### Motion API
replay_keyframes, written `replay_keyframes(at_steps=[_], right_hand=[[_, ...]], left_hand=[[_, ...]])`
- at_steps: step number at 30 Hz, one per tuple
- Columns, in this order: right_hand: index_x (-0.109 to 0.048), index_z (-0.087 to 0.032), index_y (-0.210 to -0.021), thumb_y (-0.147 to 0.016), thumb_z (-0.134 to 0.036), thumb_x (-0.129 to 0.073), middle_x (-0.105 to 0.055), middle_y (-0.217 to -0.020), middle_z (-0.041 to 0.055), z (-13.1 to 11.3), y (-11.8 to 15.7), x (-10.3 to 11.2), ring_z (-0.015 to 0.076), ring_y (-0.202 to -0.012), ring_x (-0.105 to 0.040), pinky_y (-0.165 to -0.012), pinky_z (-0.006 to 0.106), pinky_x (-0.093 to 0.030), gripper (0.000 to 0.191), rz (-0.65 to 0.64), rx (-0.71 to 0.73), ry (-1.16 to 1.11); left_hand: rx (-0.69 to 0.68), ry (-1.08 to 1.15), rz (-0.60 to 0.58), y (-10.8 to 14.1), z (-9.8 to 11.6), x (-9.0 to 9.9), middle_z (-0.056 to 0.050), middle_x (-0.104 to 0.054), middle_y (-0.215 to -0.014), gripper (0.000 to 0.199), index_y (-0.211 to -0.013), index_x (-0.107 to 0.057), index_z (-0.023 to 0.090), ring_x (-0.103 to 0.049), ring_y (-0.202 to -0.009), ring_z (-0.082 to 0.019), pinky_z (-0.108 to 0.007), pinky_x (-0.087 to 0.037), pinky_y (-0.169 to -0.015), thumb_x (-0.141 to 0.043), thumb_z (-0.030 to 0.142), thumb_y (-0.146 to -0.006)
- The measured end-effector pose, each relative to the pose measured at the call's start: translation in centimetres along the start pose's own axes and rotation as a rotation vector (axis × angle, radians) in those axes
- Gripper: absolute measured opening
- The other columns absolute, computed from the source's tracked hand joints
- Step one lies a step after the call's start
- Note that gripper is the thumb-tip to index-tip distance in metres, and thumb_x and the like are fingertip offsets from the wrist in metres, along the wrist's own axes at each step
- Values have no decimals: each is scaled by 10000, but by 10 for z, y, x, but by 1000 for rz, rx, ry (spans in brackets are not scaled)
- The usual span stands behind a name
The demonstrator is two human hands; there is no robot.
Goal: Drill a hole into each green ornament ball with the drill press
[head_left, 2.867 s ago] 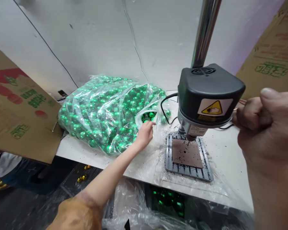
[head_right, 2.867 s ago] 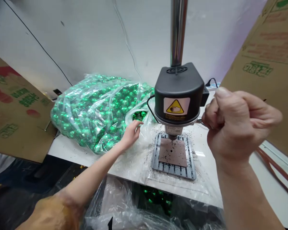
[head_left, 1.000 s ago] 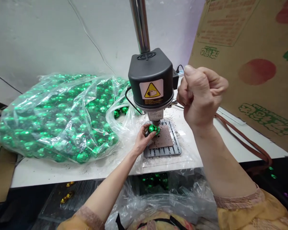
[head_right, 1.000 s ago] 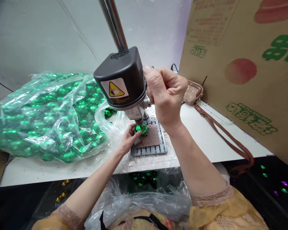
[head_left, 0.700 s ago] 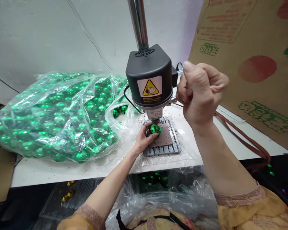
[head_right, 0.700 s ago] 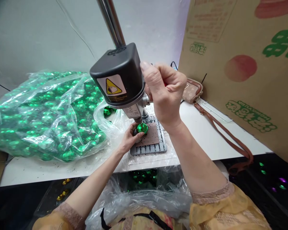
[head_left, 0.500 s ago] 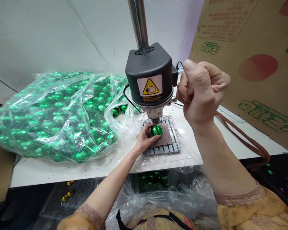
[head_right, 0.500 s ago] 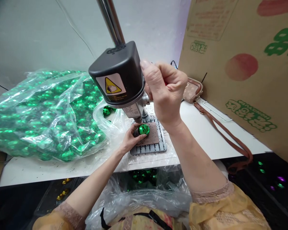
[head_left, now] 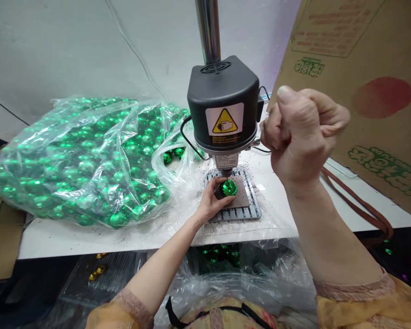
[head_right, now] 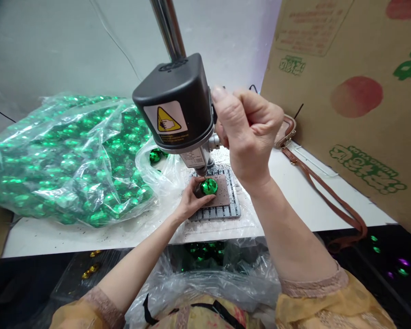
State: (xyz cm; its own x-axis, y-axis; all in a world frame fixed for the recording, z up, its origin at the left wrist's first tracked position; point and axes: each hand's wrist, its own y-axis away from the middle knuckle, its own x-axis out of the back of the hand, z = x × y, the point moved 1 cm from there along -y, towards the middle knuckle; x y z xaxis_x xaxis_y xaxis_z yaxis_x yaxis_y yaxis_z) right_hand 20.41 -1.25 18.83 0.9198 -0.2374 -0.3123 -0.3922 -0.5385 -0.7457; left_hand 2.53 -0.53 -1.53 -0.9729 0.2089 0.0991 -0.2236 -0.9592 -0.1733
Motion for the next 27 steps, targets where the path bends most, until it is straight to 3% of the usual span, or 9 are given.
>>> replay_keyframes(at_steps=[5,15,17,22,27], right_hand=[[-337,-215,-513,-921,-312,-680,-296,-427,-51,0,17,5,85,-399,-288,-477,356,-238,542,35,74,-22],[-196,-195,-566,-948,-550,-611,-268,-469,-30,2,38,15,72,-443,-279,-473,334,-224,666,-16,85,61],[-195,-193,-552,-949,-501,-621,-267,-464,-31,6,41,17,73,-437,-272,-466,334,-213,659,-9,77,64],[-192,-183,-597,-913,-345,-653,-252,-476,-51,16,45,17,68,-431,-216,-466,311,-197,582,86,209,-6],[-218,-190,-586,-897,-317,-635,-209,-488,-56,21,48,21,74,-412,-195,-456,324,-191,535,15,254,13]], left_hand=[[-23,-38,-5,1,-5,1,-73,-703,-1182,543,-1139,-708,245,-622,-1211,-307,-465,-444,-1140,-999,328,-689],[-12,21,-4,2,0,-1,-71,-720,-1180,533,-1119,-727,254,-627,-1226,-317,-491,-415,-1189,-1008,295,-669],[-11,13,2,3,1,-1,-70,-717,-1181,541,-1123,-730,258,-626,-1238,-321,-494,-412,-1197,-1012,303,-664],[10,47,13,2,0,-1,-65,-719,-1171,574,-1098,-722,259,-625,-1263,-334,-505,-416,-1208,-1035,342,-625],[73,154,43,1,1,-1,-77,-720,-1153,593,-1037,-714,248,-609,-1324,-363,-498,-450,-1185,-1062,303,-561]])
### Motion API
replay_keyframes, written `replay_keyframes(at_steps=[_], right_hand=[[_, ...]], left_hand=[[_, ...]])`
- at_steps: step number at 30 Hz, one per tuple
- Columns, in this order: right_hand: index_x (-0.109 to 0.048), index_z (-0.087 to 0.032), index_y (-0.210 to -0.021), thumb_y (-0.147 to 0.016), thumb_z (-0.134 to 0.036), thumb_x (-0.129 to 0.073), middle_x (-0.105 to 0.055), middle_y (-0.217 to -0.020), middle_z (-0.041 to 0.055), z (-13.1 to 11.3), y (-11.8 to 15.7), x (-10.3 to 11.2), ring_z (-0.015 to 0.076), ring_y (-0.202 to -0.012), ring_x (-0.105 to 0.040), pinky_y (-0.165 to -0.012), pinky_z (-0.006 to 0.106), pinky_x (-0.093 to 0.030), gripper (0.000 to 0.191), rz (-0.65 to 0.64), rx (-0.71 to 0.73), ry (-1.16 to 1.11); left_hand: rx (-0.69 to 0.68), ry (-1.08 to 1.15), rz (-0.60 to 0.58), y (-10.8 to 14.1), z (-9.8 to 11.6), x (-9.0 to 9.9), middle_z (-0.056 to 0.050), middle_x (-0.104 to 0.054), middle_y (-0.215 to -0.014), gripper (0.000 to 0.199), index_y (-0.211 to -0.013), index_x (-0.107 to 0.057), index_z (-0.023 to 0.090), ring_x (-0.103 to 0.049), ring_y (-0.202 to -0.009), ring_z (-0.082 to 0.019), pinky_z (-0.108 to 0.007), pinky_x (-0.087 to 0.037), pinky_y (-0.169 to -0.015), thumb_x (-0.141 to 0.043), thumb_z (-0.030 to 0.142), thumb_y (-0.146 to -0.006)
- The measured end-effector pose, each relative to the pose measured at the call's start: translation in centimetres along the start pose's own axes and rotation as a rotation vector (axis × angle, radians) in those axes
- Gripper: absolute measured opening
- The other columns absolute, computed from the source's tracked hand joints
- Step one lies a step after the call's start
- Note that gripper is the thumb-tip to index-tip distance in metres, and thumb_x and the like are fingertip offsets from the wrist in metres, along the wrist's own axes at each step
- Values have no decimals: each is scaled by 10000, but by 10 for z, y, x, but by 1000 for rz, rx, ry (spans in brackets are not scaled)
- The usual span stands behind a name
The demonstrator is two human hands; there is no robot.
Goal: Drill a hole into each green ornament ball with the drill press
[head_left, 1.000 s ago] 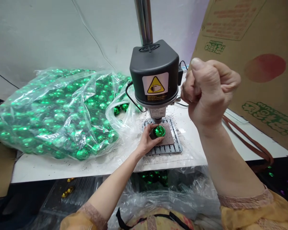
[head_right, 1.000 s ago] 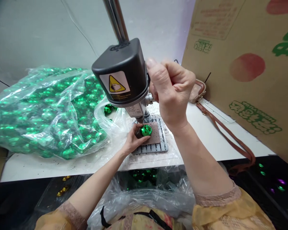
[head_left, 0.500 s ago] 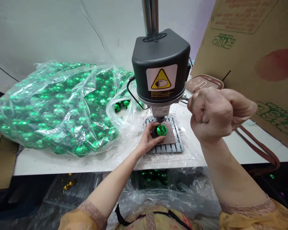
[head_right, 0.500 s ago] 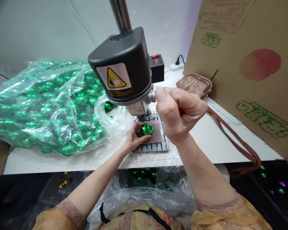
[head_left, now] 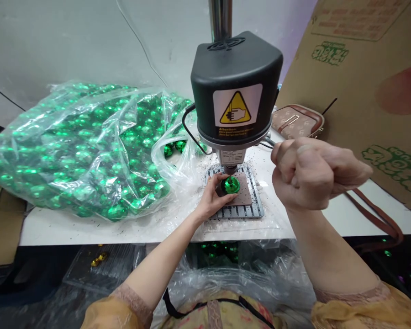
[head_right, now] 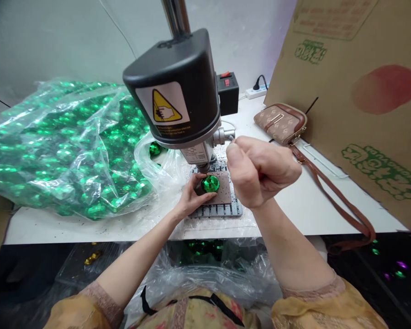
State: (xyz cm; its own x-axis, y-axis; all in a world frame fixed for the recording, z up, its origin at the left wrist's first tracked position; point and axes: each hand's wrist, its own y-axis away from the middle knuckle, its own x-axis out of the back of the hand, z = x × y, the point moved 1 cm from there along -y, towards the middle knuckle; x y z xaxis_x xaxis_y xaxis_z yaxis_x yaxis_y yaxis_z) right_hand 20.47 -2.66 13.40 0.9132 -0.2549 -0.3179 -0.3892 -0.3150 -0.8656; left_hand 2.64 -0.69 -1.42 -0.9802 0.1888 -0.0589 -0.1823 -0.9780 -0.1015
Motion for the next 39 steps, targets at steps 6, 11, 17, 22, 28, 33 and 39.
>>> replay_keyframes(at_steps=[6,11,17,22,28,33,39], right_hand=[[-187,-186,-602,-846,-263,-661,-176,-478,-62,2,3,1,67,-402,-142,-456,324,-176,538,12,78,-59],[-150,-177,-601,-841,-194,-633,-207,-449,-68,0,1,0,46,-380,-173,-446,309,-188,539,-56,106,-66],[-208,-197,-565,-820,-127,-605,-241,-460,-70,8,11,7,56,-360,-220,-424,317,-214,477,-97,173,-102],[-180,-180,-542,-877,-190,-643,-261,-445,-53,-4,1,1,61,-382,-266,-450,314,-203,572,-42,40,-46],[-367,-208,-494,-872,-169,-652,-307,-432,-68,-18,-48,-22,65,-375,-293,-421,311,-214,475,32,-237,-43],[-351,-228,-500,-855,-207,-662,-328,-423,-79,-15,-57,-26,56,-355,-301,-394,307,-205,472,41,-308,-55],[-312,-242,-464,-795,-264,-698,-318,-406,-77,-17,-55,-25,61,-356,-299,-398,336,-210,508,79,-343,-27]], left_hand=[[-56,-104,-30,2,1,-1,-71,-723,-1169,564,-1089,-706,257,-607,-1327,-353,-500,-434,-1194,-1031,304,-629],[-84,-151,-46,3,0,0,-82,-725,-1197,544,-1121,-696,259,-609,-1328,-360,-506,-435,-1184,-1003,356,-683],[-82,-135,-43,3,0,0,-75,-724,-1196,565,-1124,-694,266,-587,-1358,-367,-505,-419,-1197,-1005,399,-671],[-81,-111,-37,2,-5,1,-85,-723,-1189,561,-1104,-698,247,-614,-1321,-354,-488,-440,-1180,-1020,348,-656],[-199,-300,54,12,-6,-3,-106,-692,-1276,536,-1187,-656,230,-660,-1289,-315,-472,-529,-1106,-938,396,-763],[-668,-686,7,77,7,4,-123,-726,-1237,484,-1315,-645,270,-737,-1103,-288,-415,-628,-890,-814,447,-897],[-1029,-1133,-437,164,-9,27,-43,-788,-1051,288,-1099,-762,377,-697,-739,-206,-327,-613,-591,-813,338,-817]])
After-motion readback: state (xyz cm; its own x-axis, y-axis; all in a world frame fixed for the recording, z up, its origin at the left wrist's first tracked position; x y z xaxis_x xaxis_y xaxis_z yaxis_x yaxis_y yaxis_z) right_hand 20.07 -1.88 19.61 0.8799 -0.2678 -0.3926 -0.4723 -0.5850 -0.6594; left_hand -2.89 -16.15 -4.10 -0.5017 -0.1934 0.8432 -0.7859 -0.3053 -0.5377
